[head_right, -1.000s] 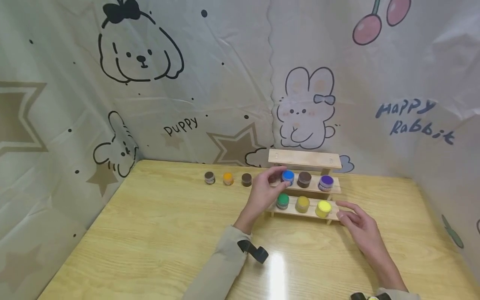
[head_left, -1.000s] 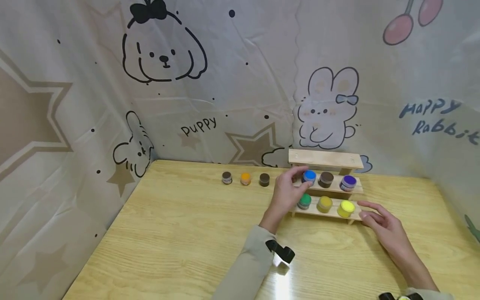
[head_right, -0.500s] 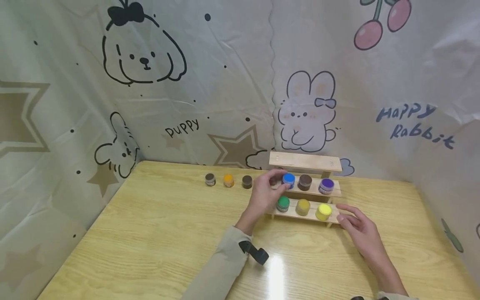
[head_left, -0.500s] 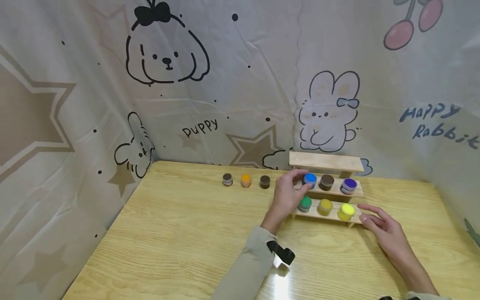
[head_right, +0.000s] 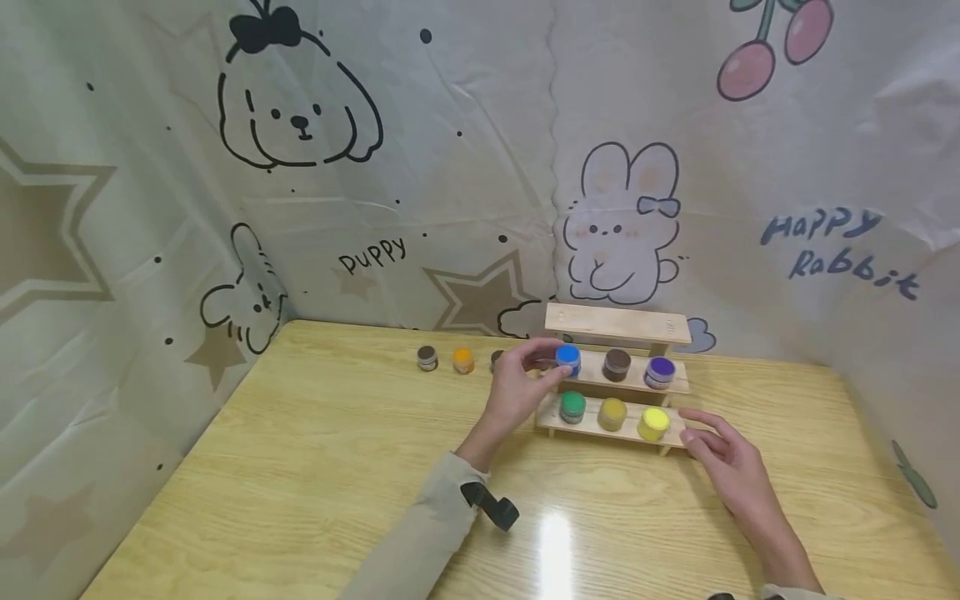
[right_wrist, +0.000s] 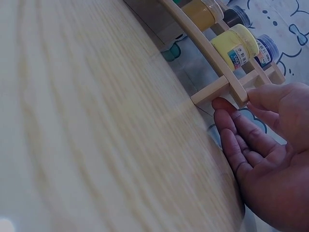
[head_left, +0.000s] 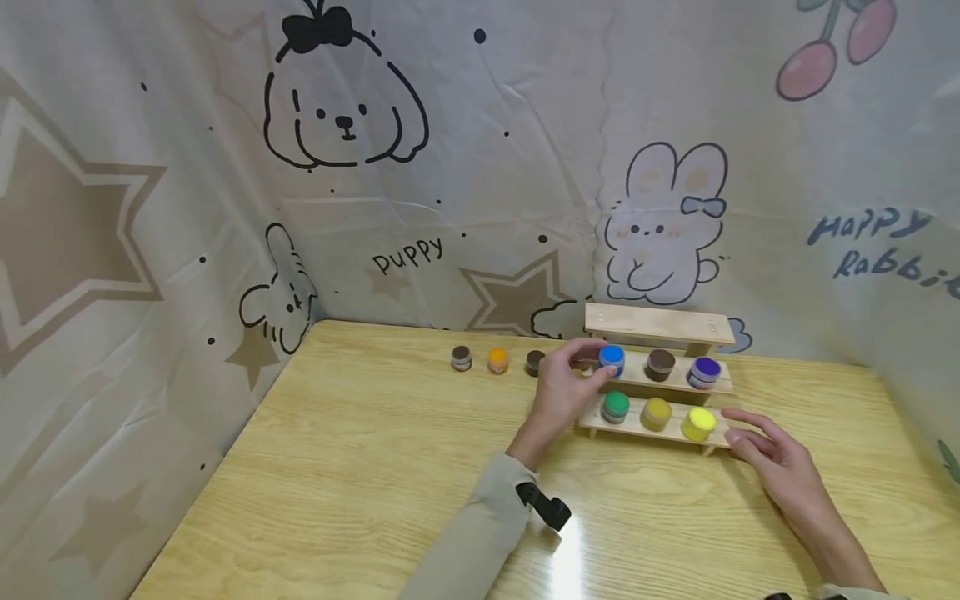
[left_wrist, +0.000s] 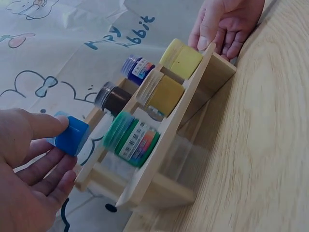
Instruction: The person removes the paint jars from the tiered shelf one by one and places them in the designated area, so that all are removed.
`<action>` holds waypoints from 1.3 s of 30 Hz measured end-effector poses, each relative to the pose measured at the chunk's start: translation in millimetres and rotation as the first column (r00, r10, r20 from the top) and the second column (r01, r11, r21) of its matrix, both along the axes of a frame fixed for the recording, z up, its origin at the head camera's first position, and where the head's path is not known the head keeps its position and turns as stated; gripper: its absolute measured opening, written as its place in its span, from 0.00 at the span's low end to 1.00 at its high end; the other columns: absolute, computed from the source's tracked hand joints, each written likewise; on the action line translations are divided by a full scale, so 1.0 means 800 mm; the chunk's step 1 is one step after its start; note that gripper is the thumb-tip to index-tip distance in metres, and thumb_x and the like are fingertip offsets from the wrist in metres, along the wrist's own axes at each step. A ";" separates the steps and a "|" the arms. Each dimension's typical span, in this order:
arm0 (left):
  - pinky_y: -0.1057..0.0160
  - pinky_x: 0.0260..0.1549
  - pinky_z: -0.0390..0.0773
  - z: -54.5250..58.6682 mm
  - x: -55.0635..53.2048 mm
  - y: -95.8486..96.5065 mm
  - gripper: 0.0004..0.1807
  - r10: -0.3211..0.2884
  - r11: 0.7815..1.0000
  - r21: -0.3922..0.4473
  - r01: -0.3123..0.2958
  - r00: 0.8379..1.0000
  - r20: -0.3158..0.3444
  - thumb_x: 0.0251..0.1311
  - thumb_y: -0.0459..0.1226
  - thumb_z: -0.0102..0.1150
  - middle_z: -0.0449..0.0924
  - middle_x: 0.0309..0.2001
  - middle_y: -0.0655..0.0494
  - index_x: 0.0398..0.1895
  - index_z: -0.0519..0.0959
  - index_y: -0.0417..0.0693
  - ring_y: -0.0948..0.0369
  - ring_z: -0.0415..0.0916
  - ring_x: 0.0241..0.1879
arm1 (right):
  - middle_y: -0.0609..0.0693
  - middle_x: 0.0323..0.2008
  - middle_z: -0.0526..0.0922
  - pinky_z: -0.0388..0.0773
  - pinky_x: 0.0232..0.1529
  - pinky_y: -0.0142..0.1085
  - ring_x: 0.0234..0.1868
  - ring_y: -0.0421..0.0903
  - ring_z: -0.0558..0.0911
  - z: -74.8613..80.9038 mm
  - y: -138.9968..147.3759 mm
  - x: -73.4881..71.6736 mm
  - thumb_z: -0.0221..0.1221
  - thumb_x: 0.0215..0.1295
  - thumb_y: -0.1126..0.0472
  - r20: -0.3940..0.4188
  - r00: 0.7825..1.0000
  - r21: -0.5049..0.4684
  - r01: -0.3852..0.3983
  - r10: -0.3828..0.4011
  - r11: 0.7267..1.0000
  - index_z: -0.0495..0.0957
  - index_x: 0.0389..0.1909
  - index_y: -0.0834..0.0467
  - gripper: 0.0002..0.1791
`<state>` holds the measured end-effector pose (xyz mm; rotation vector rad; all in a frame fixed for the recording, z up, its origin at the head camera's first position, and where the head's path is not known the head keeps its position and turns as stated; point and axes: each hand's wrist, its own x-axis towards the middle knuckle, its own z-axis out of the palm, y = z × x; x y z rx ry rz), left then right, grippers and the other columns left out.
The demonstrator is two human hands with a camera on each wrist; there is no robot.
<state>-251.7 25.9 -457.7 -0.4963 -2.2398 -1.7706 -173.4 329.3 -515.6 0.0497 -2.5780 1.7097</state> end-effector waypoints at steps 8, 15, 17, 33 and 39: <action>0.55 0.52 0.84 -0.002 0.003 -0.027 0.16 -0.019 1.000 0.024 0.019 1.000 -0.014 0.60 0.31 0.73 0.86 0.47 0.50 0.52 0.83 0.41 0.62 0.83 0.48 | 0.30 0.44 0.86 0.74 0.44 0.17 0.45 0.27 0.82 0.001 0.000 0.000 0.56 0.79 0.53 -0.001 1.000 -0.010 -0.003 0.003 1.000 0.70 0.72 0.56 0.26; 0.51 0.54 0.83 -0.005 0.003 -0.048 0.16 -0.032 0.999 0.036 0.033 0.999 -0.018 0.61 0.30 0.72 0.85 0.48 0.48 0.52 0.83 0.39 0.56 0.83 0.49 | 0.30 0.44 0.86 0.74 0.44 0.17 0.45 0.26 0.82 -0.004 -0.002 0.000 0.57 0.78 0.56 -0.020 1.000 -0.036 -0.006 0.005 0.999 0.71 0.72 0.56 0.24; 0.49 0.55 0.82 -0.005 0.003 -0.054 0.16 -0.032 0.999 0.042 0.032 0.999 -0.003 0.61 0.30 0.72 0.85 0.49 0.48 0.53 0.83 0.39 0.55 0.83 0.50 | 0.30 0.44 0.86 0.75 0.45 0.17 0.45 0.27 0.83 -0.004 -0.001 0.000 0.56 0.78 0.56 -0.026 1.000 -0.041 -0.007 0.006 0.999 0.71 0.72 0.56 0.24; 0.55 0.55 0.82 -0.037 0.010 -0.100 0.16 0.027 1.000 -0.014 -0.026 0.993 0.119 0.61 0.29 0.72 0.83 0.50 0.48 0.51 0.82 0.38 0.54 0.83 0.50 | 0.30 0.45 0.86 0.76 0.44 0.19 0.45 0.27 0.82 -0.003 -0.002 0.000 0.56 0.79 0.55 -0.017 0.999 -0.021 -0.030 0.030 0.999 0.70 0.72 0.56 0.25; 0.57 0.55 0.82 -0.044 0.005 -0.110 0.16 0.033 0.999 -0.041 -0.027 0.985 0.167 0.59 0.28 0.72 0.83 0.50 0.46 0.51 0.82 0.37 0.53 0.82 0.51 | 0.29 0.45 0.85 0.76 0.44 0.18 0.45 0.26 0.82 -0.003 -0.002 -0.002 0.56 0.79 0.57 -0.031 0.999 -0.027 -0.024 0.023 0.999 0.70 0.72 0.57 0.24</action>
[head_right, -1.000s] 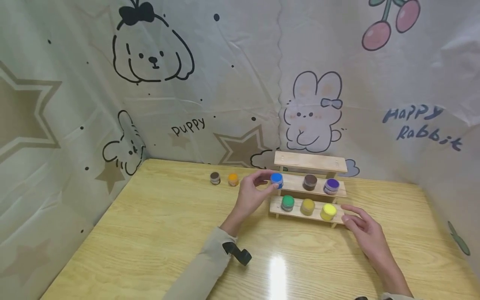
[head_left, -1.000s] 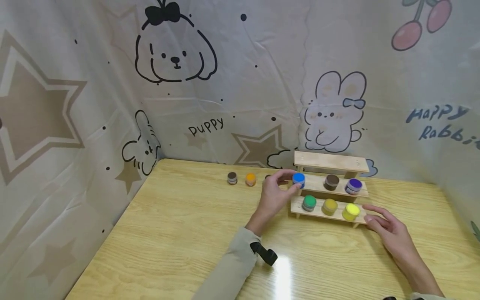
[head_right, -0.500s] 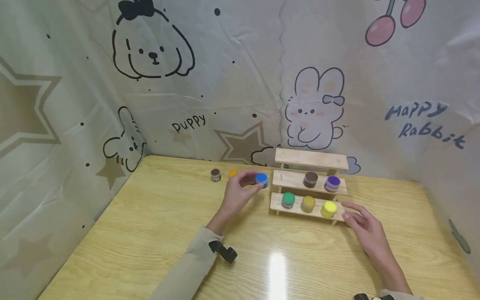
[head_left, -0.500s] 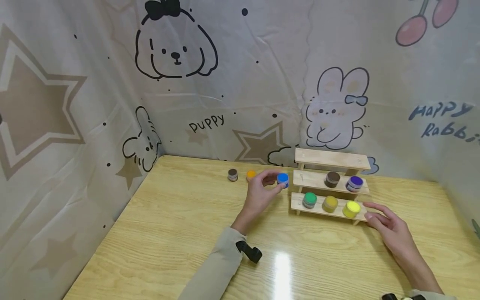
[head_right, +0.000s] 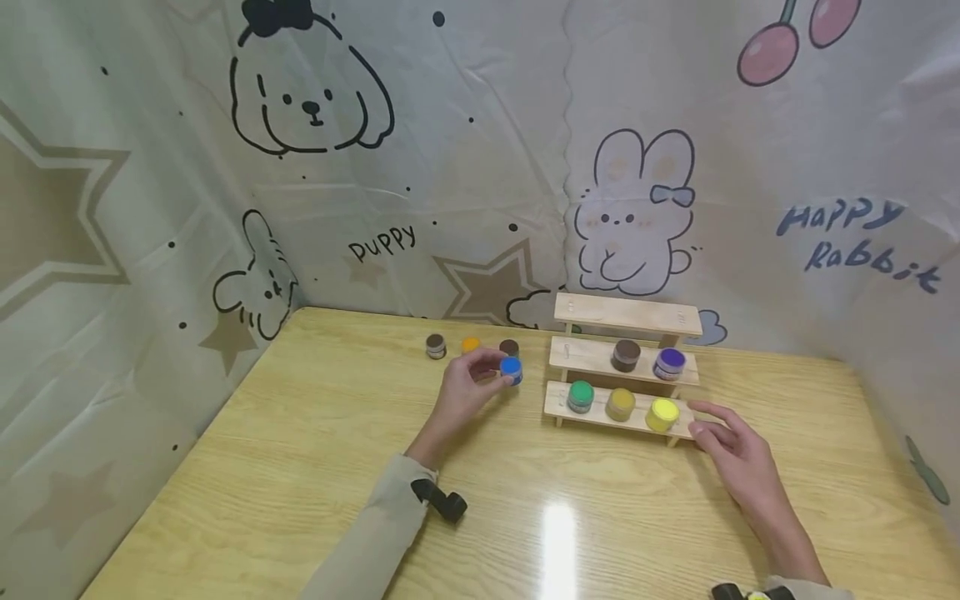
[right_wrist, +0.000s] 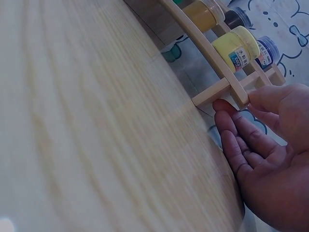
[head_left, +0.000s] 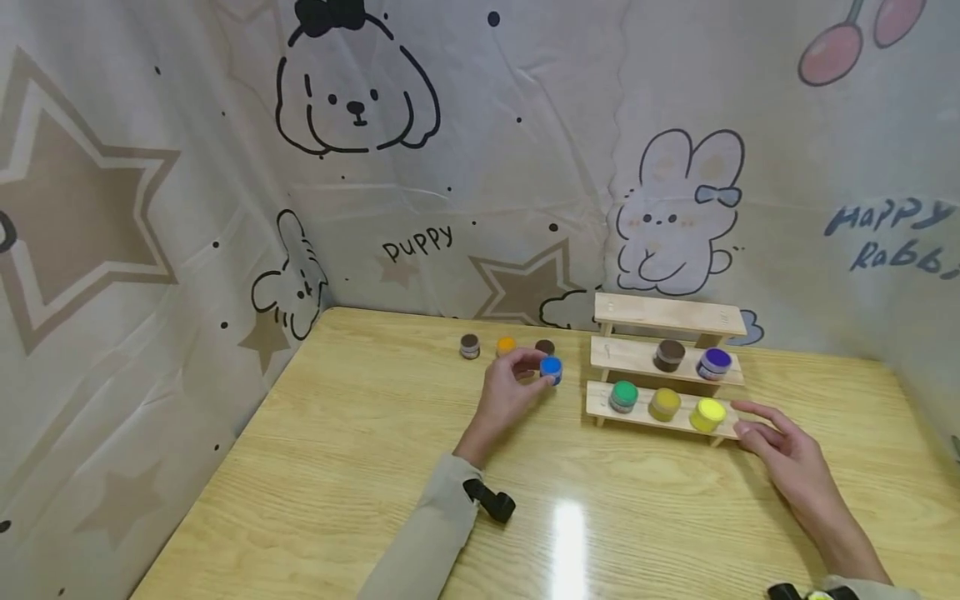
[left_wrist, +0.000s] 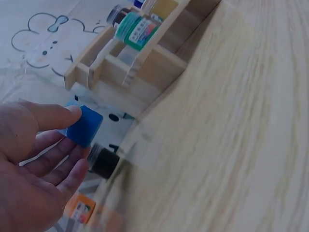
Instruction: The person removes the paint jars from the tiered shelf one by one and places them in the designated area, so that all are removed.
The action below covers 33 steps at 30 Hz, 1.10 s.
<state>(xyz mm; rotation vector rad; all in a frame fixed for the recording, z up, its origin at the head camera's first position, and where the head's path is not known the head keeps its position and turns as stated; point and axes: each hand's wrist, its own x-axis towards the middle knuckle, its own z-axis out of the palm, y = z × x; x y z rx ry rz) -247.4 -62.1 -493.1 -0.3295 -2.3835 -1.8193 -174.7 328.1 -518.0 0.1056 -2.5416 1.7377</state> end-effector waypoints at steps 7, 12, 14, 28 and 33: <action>0.61 0.51 0.84 -0.013 -0.006 -0.010 0.16 -0.024 0.999 -0.026 0.025 0.999 0.025 0.57 0.25 0.72 0.84 0.49 0.42 0.49 0.83 0.35 0.49 0.83 0.51 | 0.30 0.45 0.86 0.76 0.45 0.17 0.45 0.26 0.83 0.002 0.004 0.002 0.56 0.79 0.57 -0.006 1.000 -0.008 -0.011 0.011 1.000 0.71 0.71 0.57 0.24; 0.62 0.50 0.84 -0.020 -0.007 -0.013 0.16 -0.008 0.999 -0.046 0.012 0.997 0.075 0.57 0.26 0.73 0.85 0.49 0.44 0.48 0.84 0.36 0.51 0.83 0.50 | 0.30 0.45 0.86 0.76 0.44 0.18 0.45 0.28 0.83 0.005 0.004 0.002 0.55 0.79 0.56 0.003 1.000 -0.001 -0.018 0.018 1.000 0.71 0.72 0.57 0.24; 0.62 0.50 0.84 -0.022 -0.007 -0.013 0.15 0.002 0.998 -0.057 0.003 0.996 0.085 0.57 0.27 0.73 0.85 0.49 0.45 0.48 0.84 0.37 0.51 0.83 0.50 | 0.29 0.46 0.85 0.77 0.44 0.19 0.45 0.28 0.83 0.005 0.004 0.002 0.55 0.79 0.56 0.011 1.000 -0.002 -0.022 0.022 1.000 0.70 0.72 0.57 0.25; 0.55 0.53 0.83 -0.023 -0.008 -0.013 0.16 0.016 0.994 -0.106 -0.008 0.997 0.072 0.59 0.27 0.72 0.85 0.49 0.46 0.51 0.84 0.37 0.51 0.83 0.51 | 0.28 0.45 0.85 0.76 0.44 0.18 0.45 0.27 0.82 0.005 0.003 0.003 0.56 0.79 0.54 0.042 0.999 -0.013 -0.005 0.006 1.000 0.71 0.72 0.54 0.25; 0.56 0.52 0.84 -0.016 -0.008 -0.013 0.19 0.012 0.995 -0.100 -0.006 0.998 0.064 0.59 0.27 0.72 0.84 0.50 0.44 0.54 0.82 0.35 0.49 0.82 0.52 | 0.28 0.45 0.85 0.75 0.44 0.17 0.45 0.26 0.82 0.004 0.003 0.002 0.56 0.79 0.54 0.044 0.999 -0.010 -0.001 0.001 1.000 0.71 0.72 0.53 0.25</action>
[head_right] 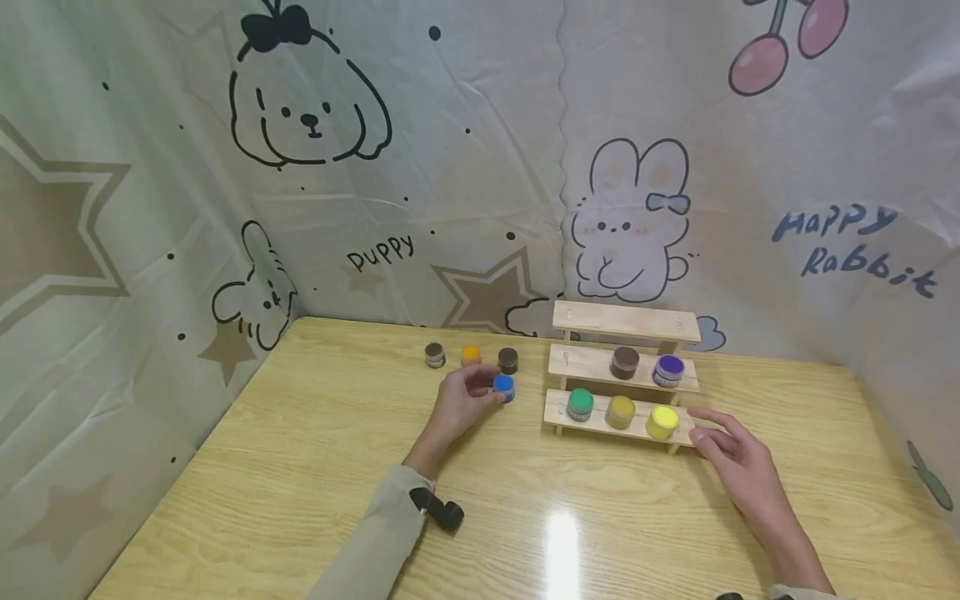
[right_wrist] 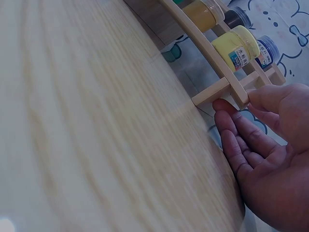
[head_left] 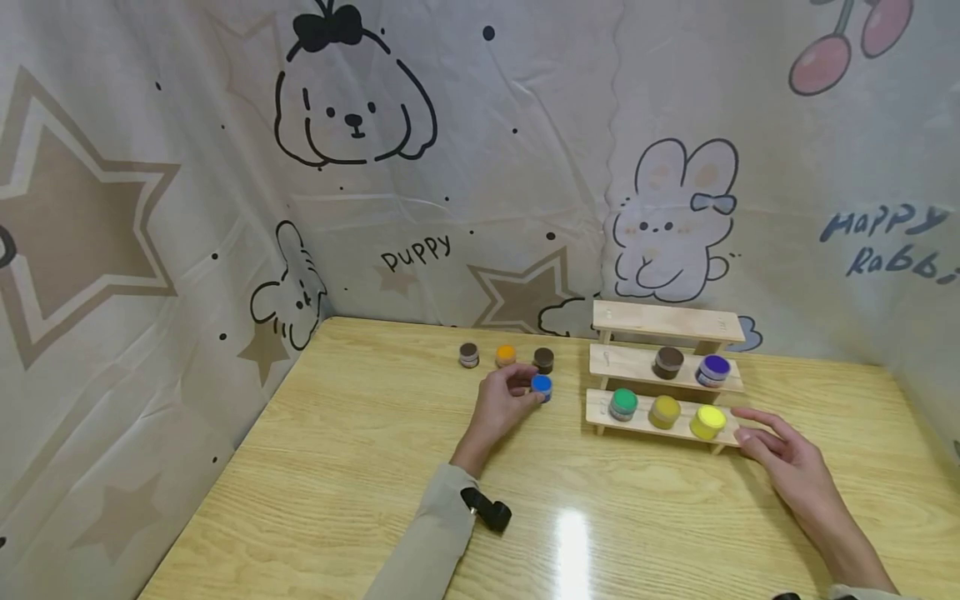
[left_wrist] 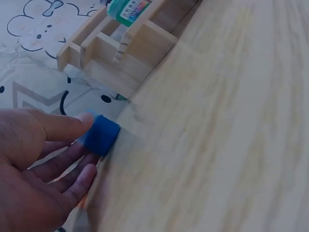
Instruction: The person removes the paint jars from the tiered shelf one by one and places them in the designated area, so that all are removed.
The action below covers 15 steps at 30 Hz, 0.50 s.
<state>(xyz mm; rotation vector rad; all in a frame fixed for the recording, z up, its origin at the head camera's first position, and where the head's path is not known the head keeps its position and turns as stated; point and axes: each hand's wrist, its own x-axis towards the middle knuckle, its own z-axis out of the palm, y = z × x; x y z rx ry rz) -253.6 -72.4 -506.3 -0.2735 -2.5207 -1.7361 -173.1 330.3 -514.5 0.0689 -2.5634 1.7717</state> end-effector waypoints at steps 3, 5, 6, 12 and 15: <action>0.58 0.50 0.84 0.007 0.001 0.000 0.19 0.005 1.000 0.007 -0.005 1.000 -0.017 0.60 0.27 0.71 0.84 0.51 0.44 0.54 0.82 0.35 0.48 0.82 0.52 | 0.28 0.45 0.85 0.75 0.44 0.18 0.45 0.27 0.82 0.000 -0.001 0.000 0.56 0.79 0.53 0.001 1.000 -0.001 0.001 -0.001 1.000 0.71 0.72 0.54 0.25; 0.59 0.51 0.84 0.013 0.002 0.001 0.18 0.011 1.000 0.013 -0.010 0.999 -0.034 0.60 0.27 0.71 0.85 0.51 0.45 0.54 0.83 0.35 0.49 0.81 0.53 | 0.28 0.45 0.85 0.76 0.44 0.18 0.45 0.26 0.82 0.000 -0.001 0.000 0.56 0.79 0.53 0.001 1.000 -0.001 0.004 -0.004 1.000 0.71 0.72 0.54 0.25; 0.59 0.51 0.84 0.016 0.002 0.001 0.18 0.012 1.000 0.018 -0.011 0.999 -0.044 0.61 0.28 0.70 0.85 0.51 0.46 0.54 0.83 0.35 0.49 0.81 0.54 | 0.28 0.45 0.85 0.76 0.44 0.18 0.45 0.26 0.82 0.000 -0.001 0.000 0.56 0.79 0.53 0.000 1.000 0.000 0.005 -0.005 1.000 0.71 0.72 0.54 0.25; 0.49 0.54 0.82 0.035 0.007 0.007 0.17 -0.016 0.999 0.045 0.021 0.992 -0.122 0.62 0.29 0.70 0.84 0.52 0.45 0.54 0.83 0.35 0.47 0.81 0.55 | 0.26 0.45 0.84 0.75 0.43 0.17 0.45 0.25 0.82 -0.001 -0.001 -0.001 0.56 0.78 0.52 0.004 1.000 0.012 0.018 -0.018 1.000 0.71 0.72 0.54 0.25; 0.45 0.54 0.81 0.045 0.012 0.011 0.17 -0.034 0.997 0.066 0.044 0.987 -0.158 0.63 0.29 0.69 0.84 0.52 0.42 0.54 0.82 0.33 0.44 0.80 0.55 | 0.26 0.44 0.84 0.75 0.43 0.17 0.45 0.25 0.82 -0.001 -0.002 0.000 0.56 0.78 0.52 0.003 1.000 0.019 0.022 -0.022 1.000 0.71 0.71 0.54 0.25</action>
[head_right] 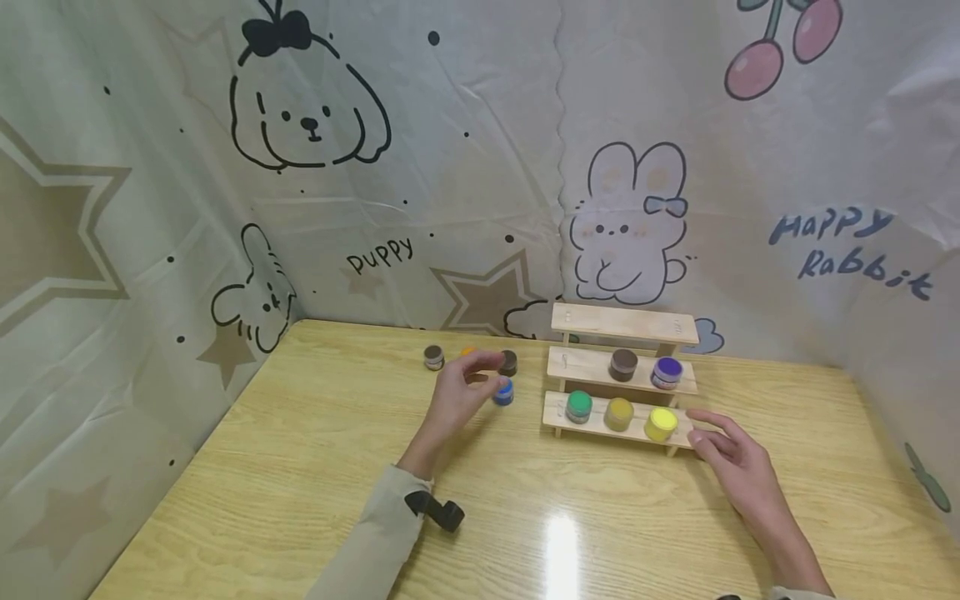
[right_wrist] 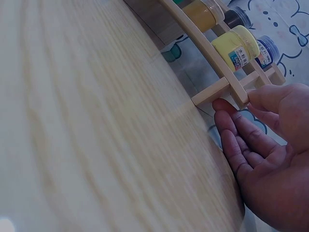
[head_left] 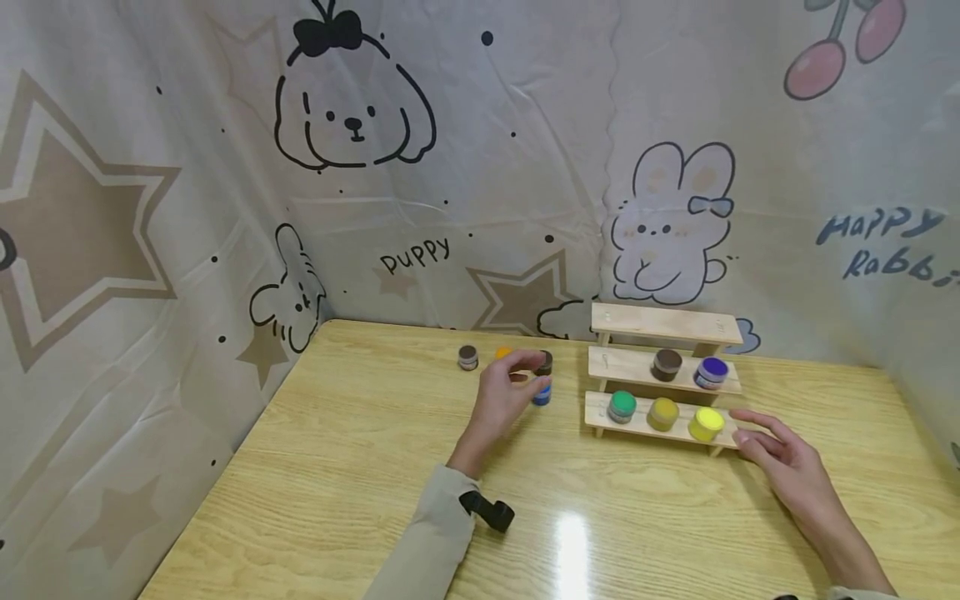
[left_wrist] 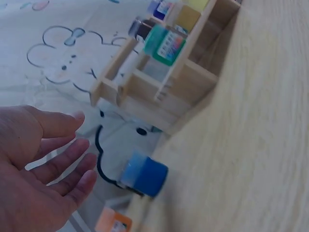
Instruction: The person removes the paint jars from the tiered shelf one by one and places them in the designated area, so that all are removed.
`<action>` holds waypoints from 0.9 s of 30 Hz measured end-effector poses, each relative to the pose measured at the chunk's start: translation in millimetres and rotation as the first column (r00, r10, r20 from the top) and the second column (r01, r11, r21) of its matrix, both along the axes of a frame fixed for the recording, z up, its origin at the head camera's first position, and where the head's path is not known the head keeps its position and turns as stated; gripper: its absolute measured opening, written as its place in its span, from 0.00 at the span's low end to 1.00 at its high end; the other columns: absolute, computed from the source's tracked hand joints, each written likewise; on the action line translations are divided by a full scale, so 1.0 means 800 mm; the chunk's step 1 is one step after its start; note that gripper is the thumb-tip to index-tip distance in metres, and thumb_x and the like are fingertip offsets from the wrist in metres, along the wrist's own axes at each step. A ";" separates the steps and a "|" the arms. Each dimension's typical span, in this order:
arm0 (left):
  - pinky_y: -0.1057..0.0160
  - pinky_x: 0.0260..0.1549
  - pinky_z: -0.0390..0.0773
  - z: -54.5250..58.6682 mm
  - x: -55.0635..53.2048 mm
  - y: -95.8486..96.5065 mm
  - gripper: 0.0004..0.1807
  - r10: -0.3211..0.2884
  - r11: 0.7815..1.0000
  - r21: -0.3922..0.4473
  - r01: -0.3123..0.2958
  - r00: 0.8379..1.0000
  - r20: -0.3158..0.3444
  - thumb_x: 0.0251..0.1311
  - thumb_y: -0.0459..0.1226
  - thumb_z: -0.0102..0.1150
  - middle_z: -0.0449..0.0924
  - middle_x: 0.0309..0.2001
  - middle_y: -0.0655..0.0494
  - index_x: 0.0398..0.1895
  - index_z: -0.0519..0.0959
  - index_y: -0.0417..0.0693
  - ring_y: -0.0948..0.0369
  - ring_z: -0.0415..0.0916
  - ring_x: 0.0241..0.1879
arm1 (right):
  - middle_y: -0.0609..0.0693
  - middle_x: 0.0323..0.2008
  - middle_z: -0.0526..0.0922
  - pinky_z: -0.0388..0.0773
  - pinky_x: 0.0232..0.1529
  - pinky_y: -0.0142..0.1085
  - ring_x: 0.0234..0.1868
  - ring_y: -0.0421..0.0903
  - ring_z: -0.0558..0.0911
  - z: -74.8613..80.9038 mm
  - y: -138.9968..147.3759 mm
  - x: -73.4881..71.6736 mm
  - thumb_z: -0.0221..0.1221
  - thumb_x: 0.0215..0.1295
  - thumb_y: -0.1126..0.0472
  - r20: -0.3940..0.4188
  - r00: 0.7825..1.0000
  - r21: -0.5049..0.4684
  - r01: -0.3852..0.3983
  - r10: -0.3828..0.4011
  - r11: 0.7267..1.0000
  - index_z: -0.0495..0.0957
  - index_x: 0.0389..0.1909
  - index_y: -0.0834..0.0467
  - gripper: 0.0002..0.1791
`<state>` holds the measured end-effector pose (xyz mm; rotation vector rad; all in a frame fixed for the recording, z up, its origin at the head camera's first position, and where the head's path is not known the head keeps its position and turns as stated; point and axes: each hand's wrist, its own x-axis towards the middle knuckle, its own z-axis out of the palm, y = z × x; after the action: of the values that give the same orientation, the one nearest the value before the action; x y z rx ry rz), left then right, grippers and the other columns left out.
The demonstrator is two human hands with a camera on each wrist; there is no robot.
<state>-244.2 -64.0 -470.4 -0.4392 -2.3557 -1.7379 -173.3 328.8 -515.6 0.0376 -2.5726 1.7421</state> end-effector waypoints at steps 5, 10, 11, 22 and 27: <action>0.43 0.55 0.80 0.013 0.009 0.011 0.16 -0.035 0.999 0.019 0.036 0.999 -0.040 0.64 0.30 0.69 0.84 0.53 0.41 0.54 0.83 0.37 0.43 0.80 0.54 | 0.27 0.44 0.84 0.75 0.43 0.17 0.45 0.25 0.82 -0.001 0.000 0.002 0.56 0.78 0.53 -0.011 1.000 -0.007 -0.004 0.004 1.000 0.72 0.71 0.55 0.24; 0.44 0.54 0.81 0.020 0.014 0.029 0.17 -0.050 0.999 0.006 0.051 0.997 -0.051 0.64 0.32 0.69 0.85 0.52 0.48 0.55 0.83 0.39 0.52 0.81 0.54 | 0.27 0.44 0.84 0.75 0.43 0.17 0.44 0.25 0.82 -0.001 0.000 0.002 0.56 0.78 0.53 -0.013 1.000 -0.013 -0.003 0.003 1.000 0.72 0.71 0.55 0.24; 0.46 0.54 0.81 0.020 0.014 0.034 0.17 -0.051 0.999 0.000 0.051 0.997 -0.053 0.64 0.32 0.70 0.85 0.52 0.49 0.55 0.83 0.39 0.54 0.81 0.54 | 0.27 0.44 0.84 0.75 0.44 0.17 0.44 0.26 0.82 -0.001 0.000 0.001 0.56 0.78 0.53 -0.015 1.000 -0.011 -0.003 0.003 1.000 0.72 0.71 0.55 0.24; 0.57 0.54 0.82 0.027 0.007 0.090 0.17 -0.124 0.992 0.014 0.126 0.990 -0.071 0.65 0.33 0.69 0.86 0.51 0.50 0.56 0.82 0.39 0.60 0.83 0.52 | 0.28 0.44 0.85 0.75 0.44 0.17 0.45 0.26 0.82 0.002 0.000 0.001 0.56 0.79 0.52 -0.018 1.000 -0.007 -0.005 0.005 1.000 0.72 0.71 0.55 0.24; 0.67 0.53 0.81 0.028 0.000 0.113 0.17 -0.152 0.988 0.014 0.152 0.988 -0.029 0.64 0.32 0.69 0.86 0.52 0.50 0.56 0.82 0.39 0.60 0.82 0.52 | 0.28 0.44 0.85 0.75 0.44 0.17 0.45 0.26 0.82 0.000 0.000 0.000 0.56 0.79 0.53 -0.015 1.000 -0.002 -0.005 0.005 1.000 0.71 0.71 0.56 0.25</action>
<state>-244.5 26.5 -448.1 -0.6527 -2.3421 -1.8004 -173.3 328.5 -515.7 0.0566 -2.5626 1.7384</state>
